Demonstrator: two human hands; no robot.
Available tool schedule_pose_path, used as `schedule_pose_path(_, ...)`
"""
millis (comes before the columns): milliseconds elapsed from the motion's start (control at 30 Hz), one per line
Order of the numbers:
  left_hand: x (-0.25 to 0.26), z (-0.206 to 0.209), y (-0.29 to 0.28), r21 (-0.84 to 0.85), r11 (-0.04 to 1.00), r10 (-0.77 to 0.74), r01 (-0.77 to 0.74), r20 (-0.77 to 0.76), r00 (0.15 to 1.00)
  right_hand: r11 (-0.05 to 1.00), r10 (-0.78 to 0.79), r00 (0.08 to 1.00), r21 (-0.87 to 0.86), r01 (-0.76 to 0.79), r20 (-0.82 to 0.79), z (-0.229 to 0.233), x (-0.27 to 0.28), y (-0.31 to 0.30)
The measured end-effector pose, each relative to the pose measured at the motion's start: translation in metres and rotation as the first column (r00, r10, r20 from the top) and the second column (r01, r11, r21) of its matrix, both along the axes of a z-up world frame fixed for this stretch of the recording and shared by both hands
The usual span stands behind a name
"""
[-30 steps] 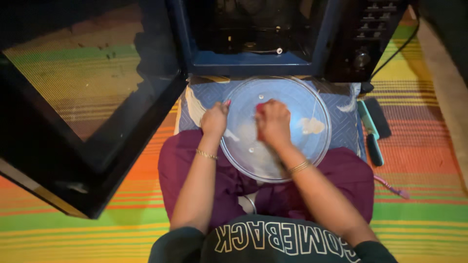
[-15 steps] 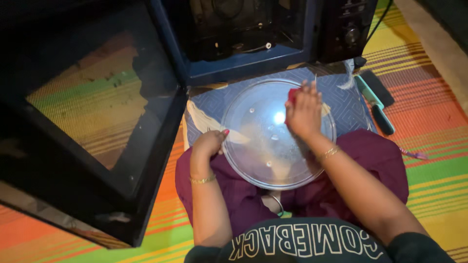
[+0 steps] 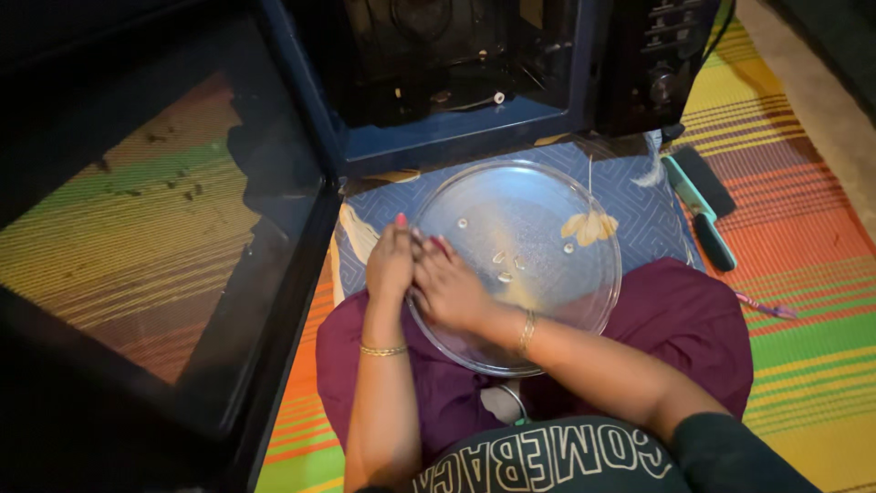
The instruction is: The person cleans the microwave's glass turntable with a red cloth, then places it back inside. They then use a brush to dust the exterior and wipe it with the cloth.
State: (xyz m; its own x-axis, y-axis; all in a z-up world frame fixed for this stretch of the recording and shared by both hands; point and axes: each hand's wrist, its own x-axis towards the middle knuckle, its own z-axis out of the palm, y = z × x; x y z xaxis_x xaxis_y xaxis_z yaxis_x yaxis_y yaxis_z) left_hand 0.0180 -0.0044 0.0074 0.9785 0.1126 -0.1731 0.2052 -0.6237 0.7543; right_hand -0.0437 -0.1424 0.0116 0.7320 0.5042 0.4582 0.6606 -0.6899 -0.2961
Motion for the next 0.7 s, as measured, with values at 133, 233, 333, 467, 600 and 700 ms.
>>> schedule_pose_path(133, 0.006, -0.003, -0.003, 0.070, 0.997, 0.046, -0.042, -0.050, 0.998, 0.993, -0.117, 0.993, -0.019, 0.117, -0.007, -0.007, 0.038, -0.011)
schedule_pose_path(233, 0.008, -0.010, -0.006, 0.197, 0.979, 0.053, -0.048, -0.017, 0.998, 0.981, -0.195, 0.979, -0.002, 0.196, -0.056, -0.010, 0.063, -0.021)
schedule_pose_path(333, 0.007, -0.014, -0.011, 0.264, 0.961, 0.066, -0.079, 0.056, 0.996, 0.960, -0.279, 0.953, -0.007, 0.280, -0.117, -0.008, 0.080, -0.039)
schedule_pose_path(467, 0.003, -0.017, -0.013, 0.262, 0.960, 0.072, -0.099, 0.109, 0.991, 0.931, -0.362, 0.923, -0.006, 0.364, -0.127, -0.007, 0.089, -0.063)
schedule_pose_path(600, 0.002, -0.015, -0.014, 0.239, 0.966, 0.072, -0.101, 0.124, 0.990, 0.901, -0.432, 0.890, -0.017, 0.434, -0.143, -0.011, 0.088, -0.088)
schedule_pose_path(700, 0.001, -0.016, -0.013, 0.230, 0.968, 0.060, -0.097, 0.161, 0.985, 0.876, -0.479, 0.869, -0.001, 0.483, -0.126, -0.017, 0.085, -0.108)
